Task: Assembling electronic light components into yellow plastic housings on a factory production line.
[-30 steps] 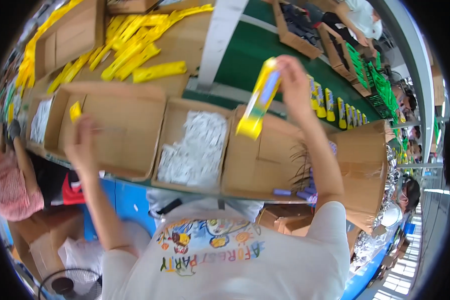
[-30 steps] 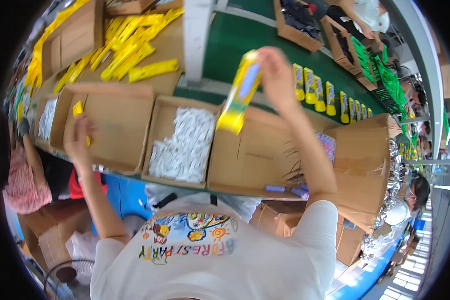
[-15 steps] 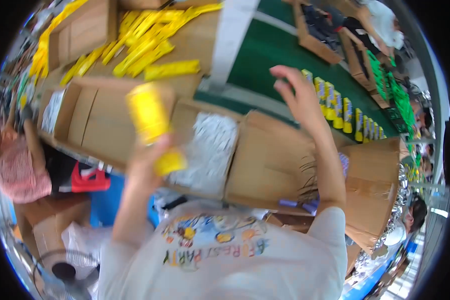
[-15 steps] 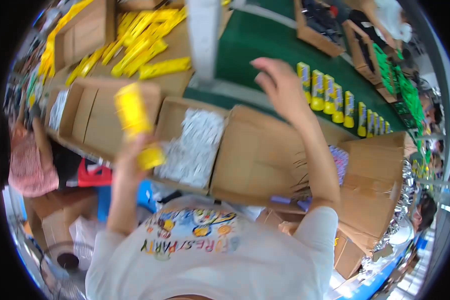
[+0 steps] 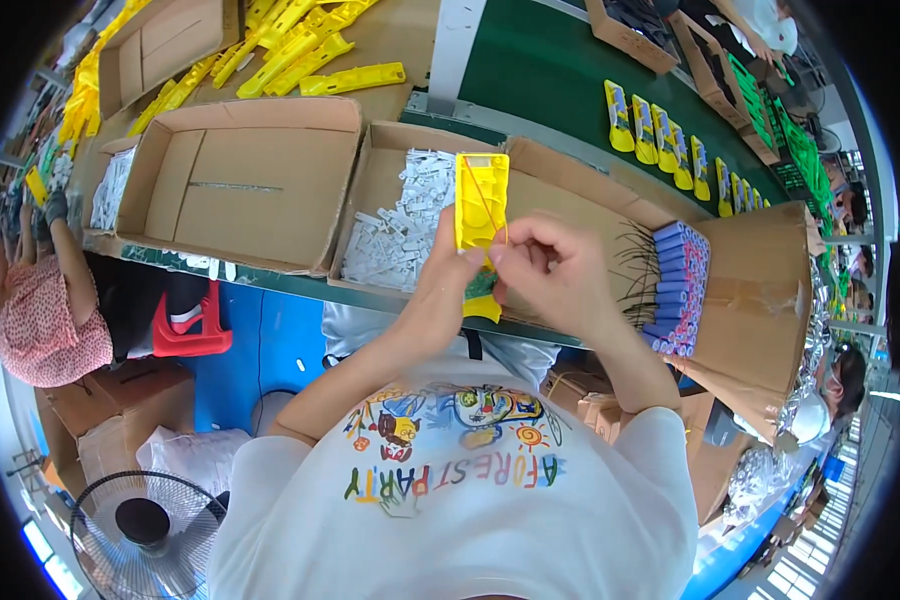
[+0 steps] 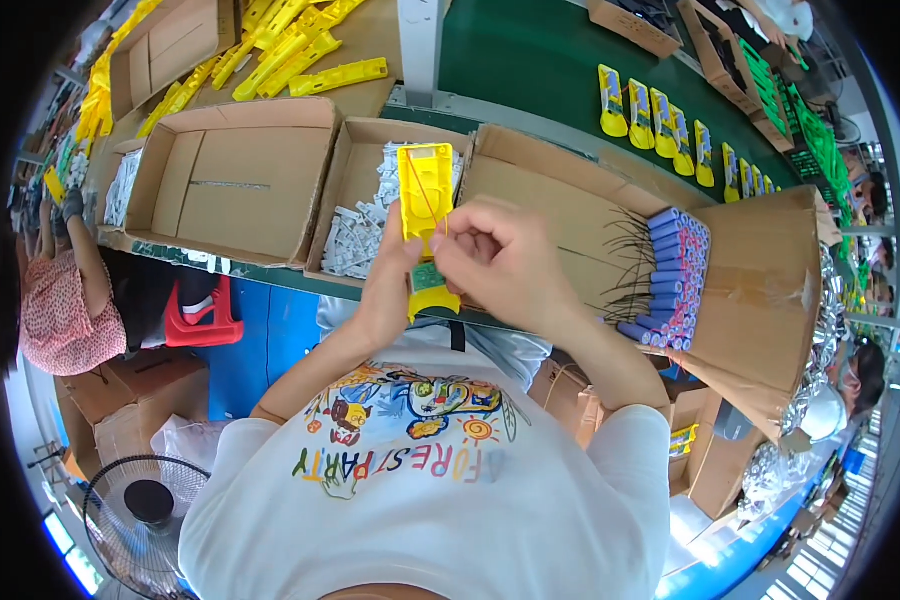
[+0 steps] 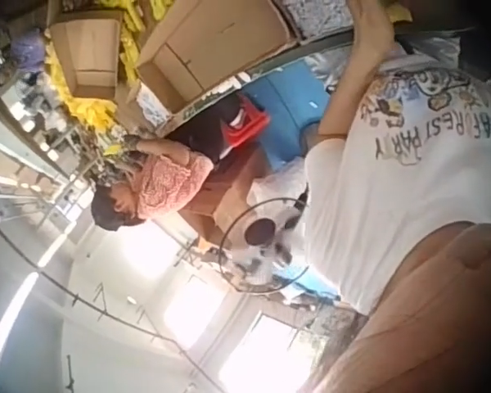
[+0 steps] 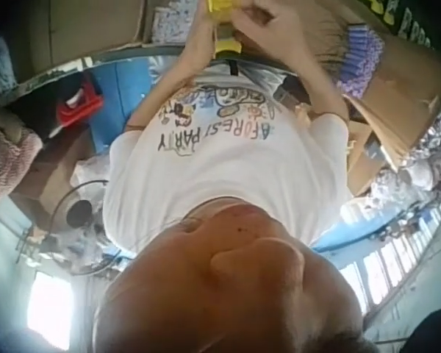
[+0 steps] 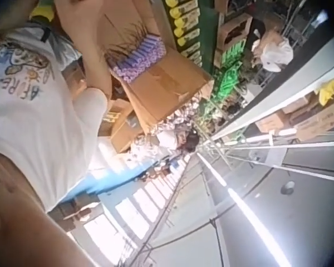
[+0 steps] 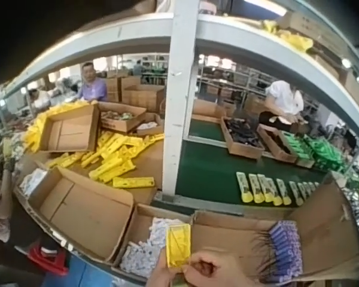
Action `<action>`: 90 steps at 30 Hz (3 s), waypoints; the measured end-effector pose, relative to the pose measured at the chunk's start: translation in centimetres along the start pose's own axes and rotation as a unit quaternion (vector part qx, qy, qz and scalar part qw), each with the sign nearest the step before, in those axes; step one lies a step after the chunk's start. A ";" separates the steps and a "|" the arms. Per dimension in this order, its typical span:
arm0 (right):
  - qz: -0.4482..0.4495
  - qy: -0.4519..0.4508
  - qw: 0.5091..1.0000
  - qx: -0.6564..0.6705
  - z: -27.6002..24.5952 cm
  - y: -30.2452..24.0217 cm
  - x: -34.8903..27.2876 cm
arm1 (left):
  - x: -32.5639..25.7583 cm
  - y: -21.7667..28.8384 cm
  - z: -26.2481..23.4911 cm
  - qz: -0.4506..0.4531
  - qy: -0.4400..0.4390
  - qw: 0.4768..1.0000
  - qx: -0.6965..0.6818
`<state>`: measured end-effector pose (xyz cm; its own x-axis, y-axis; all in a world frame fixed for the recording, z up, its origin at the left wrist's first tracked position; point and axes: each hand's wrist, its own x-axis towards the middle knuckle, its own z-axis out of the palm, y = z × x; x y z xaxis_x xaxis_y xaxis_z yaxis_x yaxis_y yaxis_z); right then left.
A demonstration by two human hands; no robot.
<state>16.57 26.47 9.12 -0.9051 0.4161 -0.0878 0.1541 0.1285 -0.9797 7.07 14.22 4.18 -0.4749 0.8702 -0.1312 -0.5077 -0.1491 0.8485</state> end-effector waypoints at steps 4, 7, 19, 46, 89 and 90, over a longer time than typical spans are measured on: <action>-0.325 0.150 0.861 -0.362 1.8 2.4 -2.0 | 0.0 0.3 0.4 -0.014 -0.004 0.998 0.057; -0.110 0.042 0.941 -0.317 -4.5 3.7 -2.4 | -0.2 -0.5 -0.8 -0.012 -0.026 0.998 0.052; -0.143 -0.083 0.744 -0.647 -12.4 7.4 -3.3 | -1.7 -0.9 0.2 -0.111 -0.149 0.982 0.037; -0.233 -0.160 0.845 -0.455 3.6 5.2 12.6 | -4.8 4.3 -9.1 0.006 0.099 0.986 -0.131; -0.154 -0.039 0.979 -0.126 0.3 1.4 9.8 | -1.2 1.6 -4.8 0.028 -0.043 0.993 0.106; -0.152 -0.035 0.980 -0.127 0.3 1.4 9.5 | -0.9 1.7 -4.7 0.009 -0.052 0.995 0.082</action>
<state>8.08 30.27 6.87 -0.9483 0.2615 0.1800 -0.0412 0.4607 -0.8866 3.29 10.96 3.30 -0.4015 0.9133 -0.0692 -0.3723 -0.0937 0.9234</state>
